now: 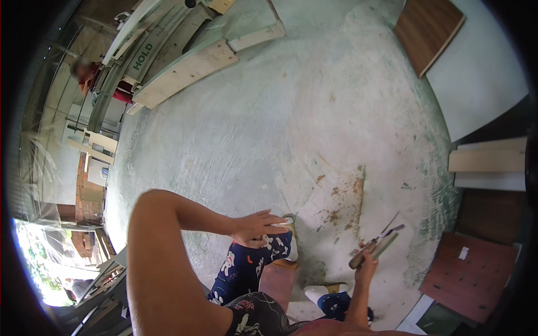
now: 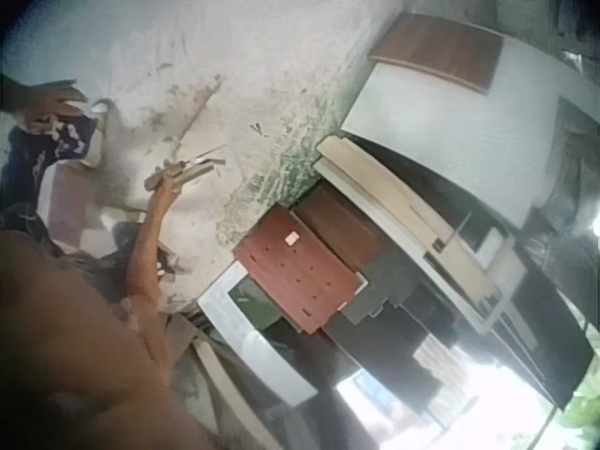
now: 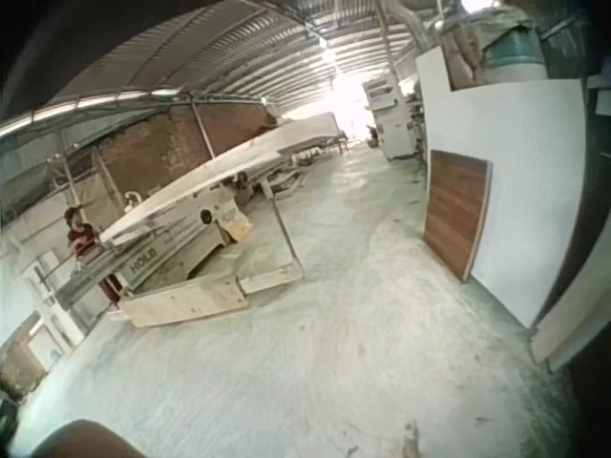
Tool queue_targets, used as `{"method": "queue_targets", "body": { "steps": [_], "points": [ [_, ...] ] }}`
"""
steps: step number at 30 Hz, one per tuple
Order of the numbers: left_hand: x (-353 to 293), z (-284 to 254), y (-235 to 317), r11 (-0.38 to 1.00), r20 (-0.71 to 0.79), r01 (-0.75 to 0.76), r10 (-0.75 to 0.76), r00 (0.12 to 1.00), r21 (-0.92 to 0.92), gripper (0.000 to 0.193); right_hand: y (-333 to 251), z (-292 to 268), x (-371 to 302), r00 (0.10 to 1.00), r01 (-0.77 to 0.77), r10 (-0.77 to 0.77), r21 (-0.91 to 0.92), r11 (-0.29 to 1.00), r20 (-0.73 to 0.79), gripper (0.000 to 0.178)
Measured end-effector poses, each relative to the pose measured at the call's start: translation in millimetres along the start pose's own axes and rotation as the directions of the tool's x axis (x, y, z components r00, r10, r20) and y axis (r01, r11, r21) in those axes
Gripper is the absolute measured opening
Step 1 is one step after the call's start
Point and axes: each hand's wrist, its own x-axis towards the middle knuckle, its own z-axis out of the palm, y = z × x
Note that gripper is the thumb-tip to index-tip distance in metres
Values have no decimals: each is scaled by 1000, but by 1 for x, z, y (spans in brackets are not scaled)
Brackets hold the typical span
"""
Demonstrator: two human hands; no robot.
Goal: The recorder uses a chisel and mallet to carve out or refine holes in a piece of wood, then inspects a larger wooden panel.
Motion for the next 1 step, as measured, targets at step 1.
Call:
{"method": "queue_targets", "body": {
  "steps": [1],
  "points": [
    [1, 1, 3, 1000, 3, 12, -12, 1000, -5, 78, 7, 3, 3, 996, 92, -91, -72, 993, 18, 43]
  ]
}}
